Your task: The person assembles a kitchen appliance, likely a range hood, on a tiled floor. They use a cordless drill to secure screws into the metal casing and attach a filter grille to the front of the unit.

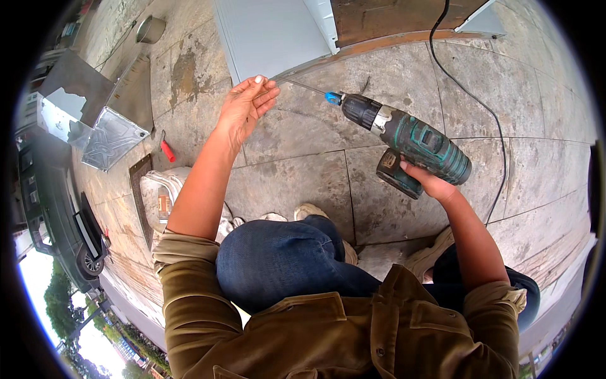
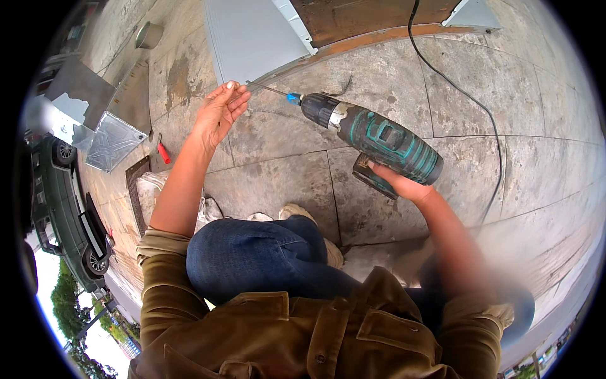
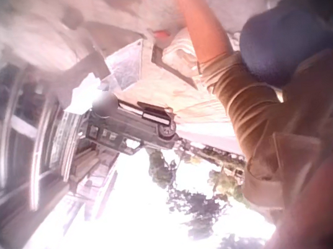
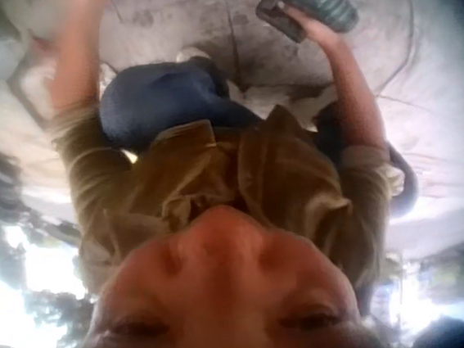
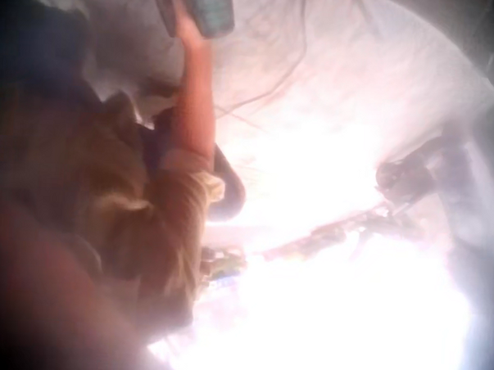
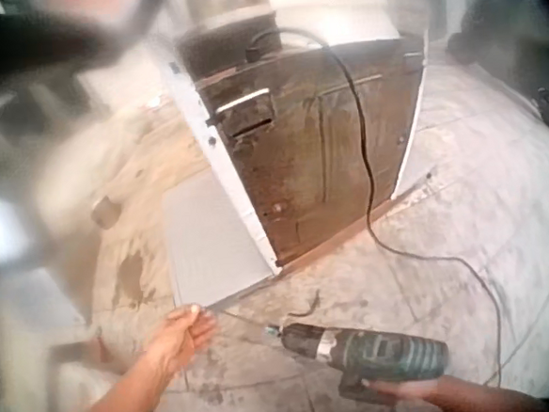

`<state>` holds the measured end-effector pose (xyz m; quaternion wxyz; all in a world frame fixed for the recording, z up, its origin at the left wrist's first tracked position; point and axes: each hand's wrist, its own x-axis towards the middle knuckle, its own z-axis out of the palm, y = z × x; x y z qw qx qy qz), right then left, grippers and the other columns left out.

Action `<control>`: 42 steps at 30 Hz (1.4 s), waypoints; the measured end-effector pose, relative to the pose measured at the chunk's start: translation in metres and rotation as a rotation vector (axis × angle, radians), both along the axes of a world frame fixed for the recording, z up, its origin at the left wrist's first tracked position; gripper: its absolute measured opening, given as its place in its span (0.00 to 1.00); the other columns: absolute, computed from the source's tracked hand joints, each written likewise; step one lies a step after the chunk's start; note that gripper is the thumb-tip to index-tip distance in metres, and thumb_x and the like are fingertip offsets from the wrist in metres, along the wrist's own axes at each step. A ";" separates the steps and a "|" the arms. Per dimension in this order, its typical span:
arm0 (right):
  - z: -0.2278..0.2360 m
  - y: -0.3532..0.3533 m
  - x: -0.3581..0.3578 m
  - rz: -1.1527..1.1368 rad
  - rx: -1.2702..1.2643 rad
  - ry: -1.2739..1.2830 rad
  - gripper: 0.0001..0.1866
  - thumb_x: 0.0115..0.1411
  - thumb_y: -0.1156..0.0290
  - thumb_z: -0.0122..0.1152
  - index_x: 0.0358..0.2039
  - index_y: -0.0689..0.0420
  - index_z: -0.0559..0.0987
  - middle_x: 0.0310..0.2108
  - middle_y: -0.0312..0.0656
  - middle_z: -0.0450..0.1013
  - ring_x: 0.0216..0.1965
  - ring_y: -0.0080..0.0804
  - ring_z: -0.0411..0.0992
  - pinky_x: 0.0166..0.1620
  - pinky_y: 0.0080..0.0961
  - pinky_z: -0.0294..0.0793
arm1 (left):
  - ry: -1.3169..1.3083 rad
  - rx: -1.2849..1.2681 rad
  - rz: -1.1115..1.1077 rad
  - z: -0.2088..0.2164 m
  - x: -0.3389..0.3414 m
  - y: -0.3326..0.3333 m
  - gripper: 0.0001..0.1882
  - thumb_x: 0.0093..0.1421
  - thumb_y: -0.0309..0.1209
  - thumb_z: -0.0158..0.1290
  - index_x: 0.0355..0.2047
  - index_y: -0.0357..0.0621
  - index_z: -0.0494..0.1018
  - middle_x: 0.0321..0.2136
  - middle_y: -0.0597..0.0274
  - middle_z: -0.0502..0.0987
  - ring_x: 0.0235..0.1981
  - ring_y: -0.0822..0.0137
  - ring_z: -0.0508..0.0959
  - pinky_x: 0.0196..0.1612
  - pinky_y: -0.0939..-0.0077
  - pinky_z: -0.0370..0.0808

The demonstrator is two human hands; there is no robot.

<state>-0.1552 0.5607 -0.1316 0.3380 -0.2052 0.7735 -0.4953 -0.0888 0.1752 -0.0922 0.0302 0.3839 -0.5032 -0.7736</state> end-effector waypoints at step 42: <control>-0.022 0.009 0.010 0.078 0.013 0.757 0.27 0.42 0.78 0.57 0.48 0.59 0.69 0.35 0.47 0.68 0.39 0.47 0.67 0.44 0.37 0.67 | -0.037 0.050 -0.110 -0.036 -0.117 0.075 0.10 0.65 0.29 0.41 0.42 0.34 0.66 0.42 0.53 0.75 0.44 0.63 0.76 0.41 0.75 0.77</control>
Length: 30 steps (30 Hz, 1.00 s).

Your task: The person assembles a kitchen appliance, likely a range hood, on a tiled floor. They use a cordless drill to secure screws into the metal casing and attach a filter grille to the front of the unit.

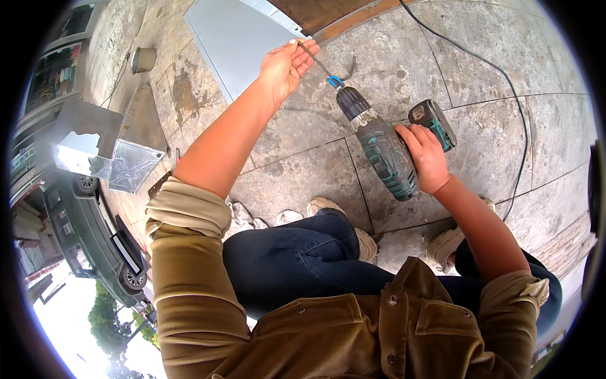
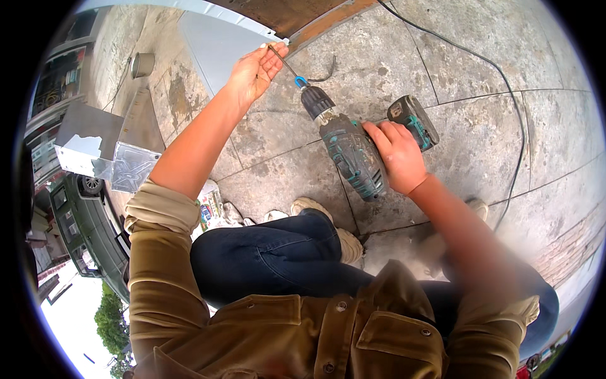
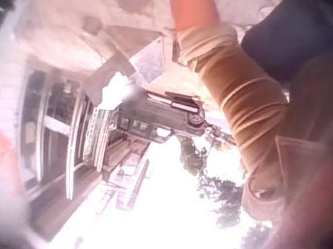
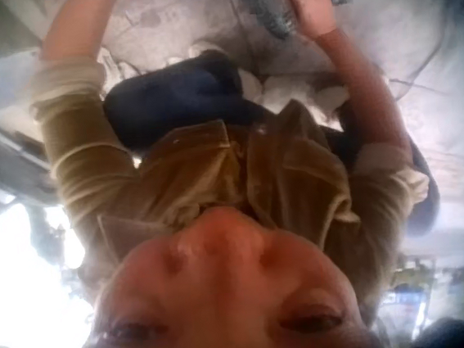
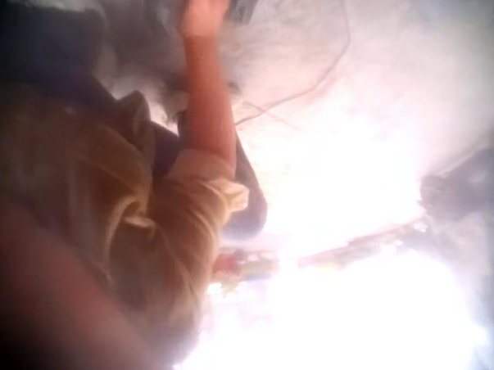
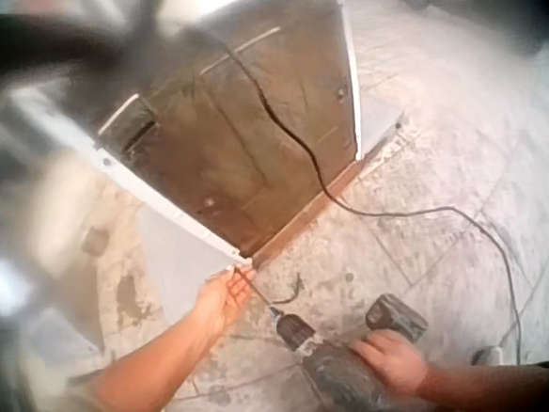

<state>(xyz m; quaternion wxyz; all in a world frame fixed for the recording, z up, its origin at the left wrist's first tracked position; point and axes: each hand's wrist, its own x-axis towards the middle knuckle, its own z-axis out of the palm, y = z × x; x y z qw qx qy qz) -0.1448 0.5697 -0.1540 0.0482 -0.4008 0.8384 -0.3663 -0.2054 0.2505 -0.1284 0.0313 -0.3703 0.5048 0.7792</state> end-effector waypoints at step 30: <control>-0.045 -0.051 0.020 -0.080 -0.077 -0.180 0.29 0.42 0.83 0.54 0.49 0.62 0.66 0.38 0.52 0.68 0.42 0.54 0.65 0.46 0.39 0.65 | 0.114 -0.043 -0.081 -0.063 -0.027 -0.031 0.09 0.64 0.29 0.42 0.41 0.40 0.69 0.37 0.57 0.77 0.37 0.68 0.78 0.37 0.77 0.75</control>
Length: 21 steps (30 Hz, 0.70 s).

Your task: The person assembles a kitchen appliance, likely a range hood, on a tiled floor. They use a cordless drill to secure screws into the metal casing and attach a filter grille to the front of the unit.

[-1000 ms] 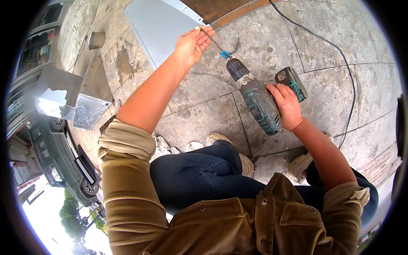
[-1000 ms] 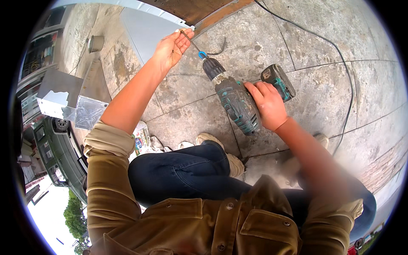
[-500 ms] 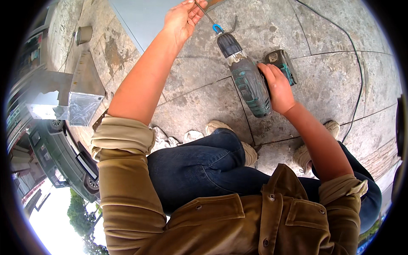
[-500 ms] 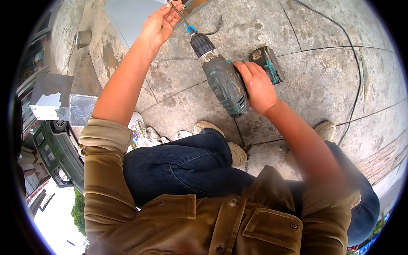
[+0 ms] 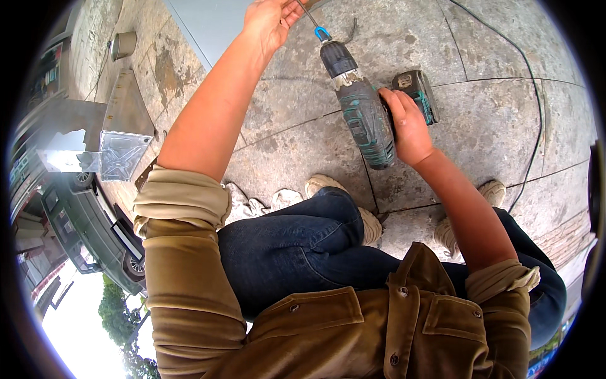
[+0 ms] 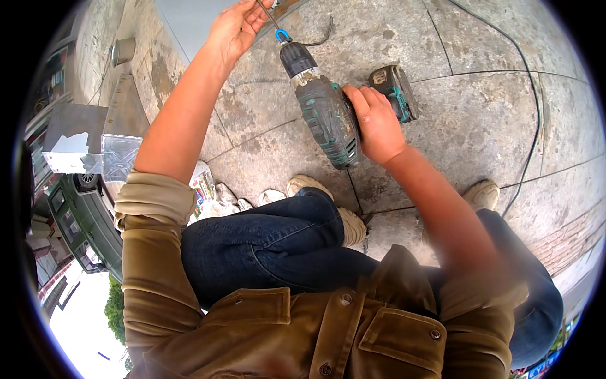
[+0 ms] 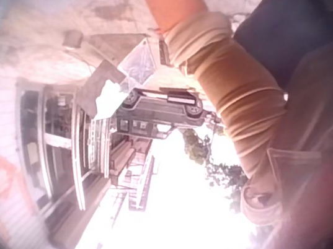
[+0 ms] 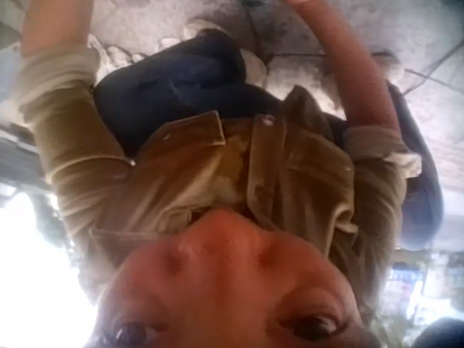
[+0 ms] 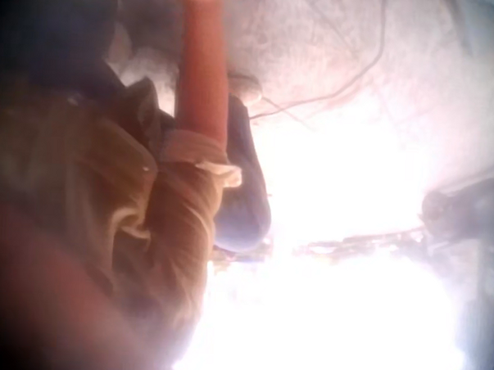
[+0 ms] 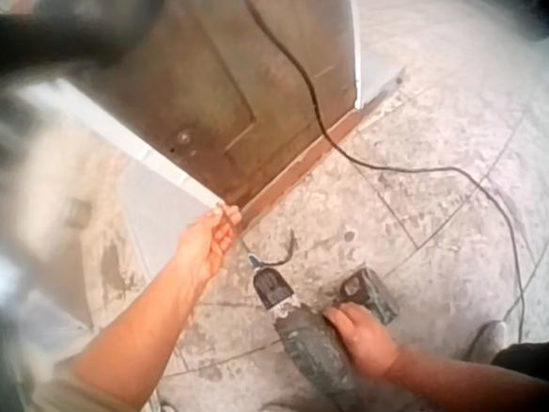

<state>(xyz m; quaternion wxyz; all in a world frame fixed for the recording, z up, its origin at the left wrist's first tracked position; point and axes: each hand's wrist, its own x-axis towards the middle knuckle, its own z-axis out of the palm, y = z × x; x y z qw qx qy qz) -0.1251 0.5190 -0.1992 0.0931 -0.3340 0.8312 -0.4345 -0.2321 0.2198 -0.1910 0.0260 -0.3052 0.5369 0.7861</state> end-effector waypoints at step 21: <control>-0.004 0.005 -0.004 -0.123 -0.030 -0.105 0.17 0.51 0.78 0.47 0.44 0.58 0.71 0.39 0.49 0.72 0.41 0.49 0.70 0.43 0.32 0.70 | 0.154 -1.520 -0.498 0.021 0.001 -0.026 0.11 0.54 0.34 0.53 0.29 0.37 0.76 0.31 0.45 0.75 0.34 0.50 0.75 0.39 0.62 0.70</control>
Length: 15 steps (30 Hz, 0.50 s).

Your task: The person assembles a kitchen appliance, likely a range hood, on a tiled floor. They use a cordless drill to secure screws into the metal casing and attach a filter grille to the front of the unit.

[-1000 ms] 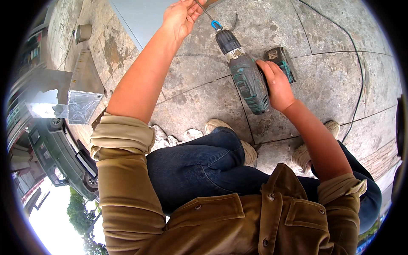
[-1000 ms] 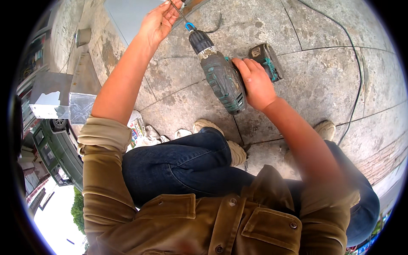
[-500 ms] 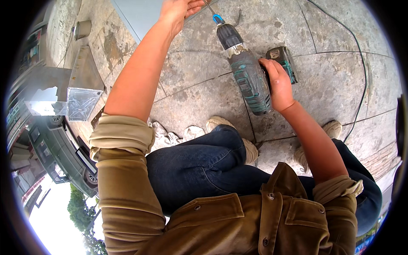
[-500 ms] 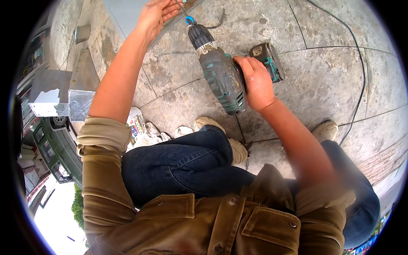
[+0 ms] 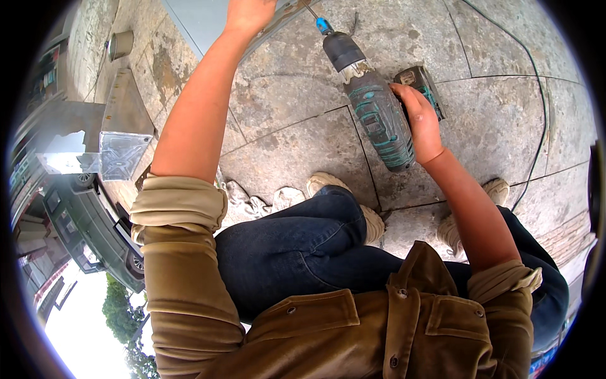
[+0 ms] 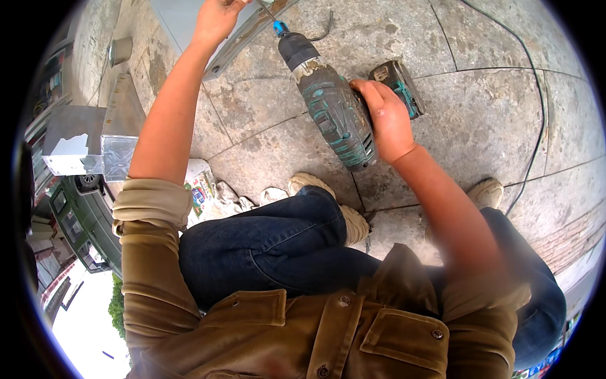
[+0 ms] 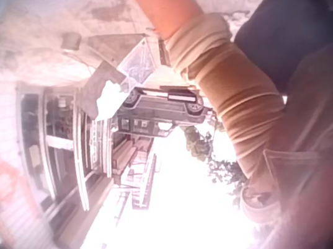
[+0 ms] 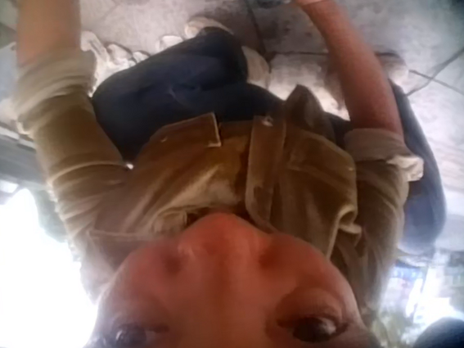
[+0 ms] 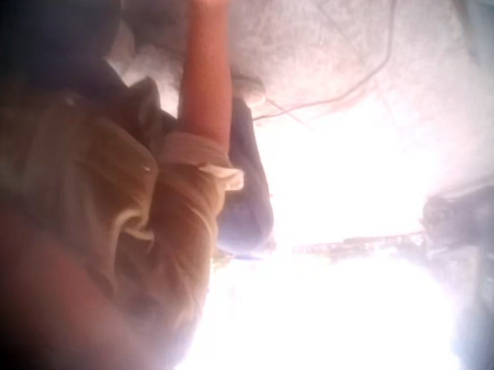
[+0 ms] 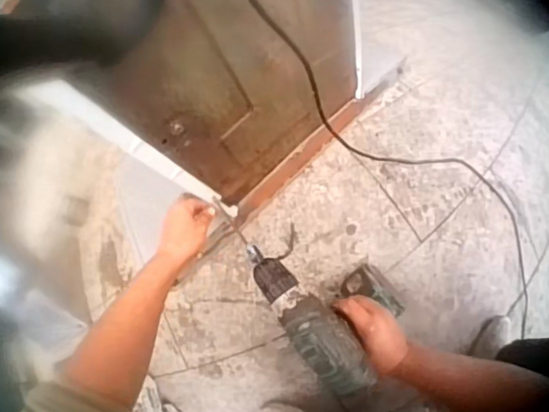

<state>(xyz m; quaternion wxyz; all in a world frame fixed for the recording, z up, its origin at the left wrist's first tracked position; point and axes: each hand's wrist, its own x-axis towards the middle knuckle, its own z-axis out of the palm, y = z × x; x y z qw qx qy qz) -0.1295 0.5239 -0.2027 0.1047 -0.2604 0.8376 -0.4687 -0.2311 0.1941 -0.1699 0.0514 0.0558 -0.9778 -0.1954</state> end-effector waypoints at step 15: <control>0.002 0.004 -0.003 -0.004 -0.041 0.036 0.18 0.51 0.78 0.48 0.45 0.57 0.71 0.37 0.48 0.71 0.40 0.48 0.70 0.42 0.33 0.70 | 0.032 0.030 0.096 -0.001 -0.004 0.002 0.10 0.53 0.32 0.54 0.30 0.36 0.76 0.28 0.46 0.77 0.33 0.53 0.77 0.38 0.65 0.72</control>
